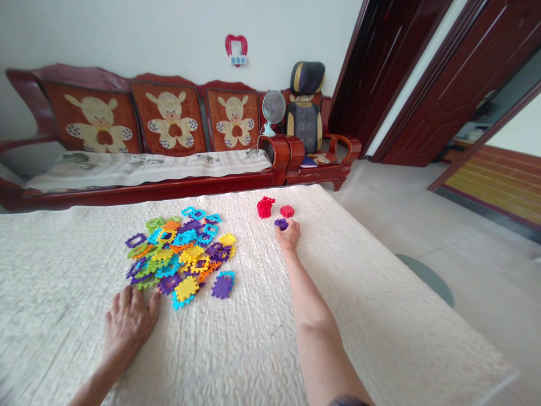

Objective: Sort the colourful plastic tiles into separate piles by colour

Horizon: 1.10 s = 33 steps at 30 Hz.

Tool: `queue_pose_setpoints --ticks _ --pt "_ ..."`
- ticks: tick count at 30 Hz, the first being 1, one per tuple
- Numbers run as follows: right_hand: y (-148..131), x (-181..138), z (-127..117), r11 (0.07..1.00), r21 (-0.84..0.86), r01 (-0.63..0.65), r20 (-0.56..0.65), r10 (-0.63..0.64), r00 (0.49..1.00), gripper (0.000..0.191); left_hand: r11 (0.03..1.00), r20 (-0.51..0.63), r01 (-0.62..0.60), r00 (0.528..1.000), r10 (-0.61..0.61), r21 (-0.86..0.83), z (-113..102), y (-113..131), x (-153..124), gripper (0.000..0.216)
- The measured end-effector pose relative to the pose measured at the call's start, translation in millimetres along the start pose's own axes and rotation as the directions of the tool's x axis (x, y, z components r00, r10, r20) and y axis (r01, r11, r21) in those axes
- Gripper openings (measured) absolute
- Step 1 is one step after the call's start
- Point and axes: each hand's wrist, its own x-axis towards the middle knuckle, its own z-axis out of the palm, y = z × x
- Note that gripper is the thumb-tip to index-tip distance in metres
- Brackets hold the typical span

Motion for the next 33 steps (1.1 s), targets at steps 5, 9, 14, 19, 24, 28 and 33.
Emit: queue_pose_setpoints --ticks 5,9,14,19,24,28,33 --pt "-1 0 -1 1.000 -0.016 0.010 0.016 -0.009 1.000 0.038 1.000 0.012 0.013 1.000 -0.013 -0.019 0 0 1 0.053" --pt "-1 -1 -2 1.000 0.004 0.014 -0.002 -0.014 1.000 0.038 1.000 0.023 0.020 1.000 -0.020 -0.022 4 -2 2 0.054" --pt "-3 -1 -5 1.000 0.019 0.008 0.018 -0.008 1.000 0.037 1.000 0.015 0.017 1.000 -0.017 -0.012 6 -3 1 0.058" --pt "-7 -3 -7 0.999 0.045 0.022 -0.019 -0.021 1.000 0.038 0.999 0.010 0.031 0.999 -0.031 -0.009 0 2 -1 0.058" --pt "-4 -1 -8 0.992 0.121 0.026 -0.103 -0.014 0.995 0.037 0.998 0.029 0.059 0.998 -0.059 -0.003 -7 7 -1 0.060" --pt "-4 -7 -15 0.985 0.167 -0.031 -0.111 0.050 0.993 0.036 0.997 0.027 0.069 0.997 -0.068 -0.020 -11 9 -2 0.061" --pt "-48 -52 -17 0.945 0.255 0.204 0.070 -0.228 0.971 0.029 0.996 0.019 0.073 0.997 -0.072 -0.044 -12 10 -2 0.060"
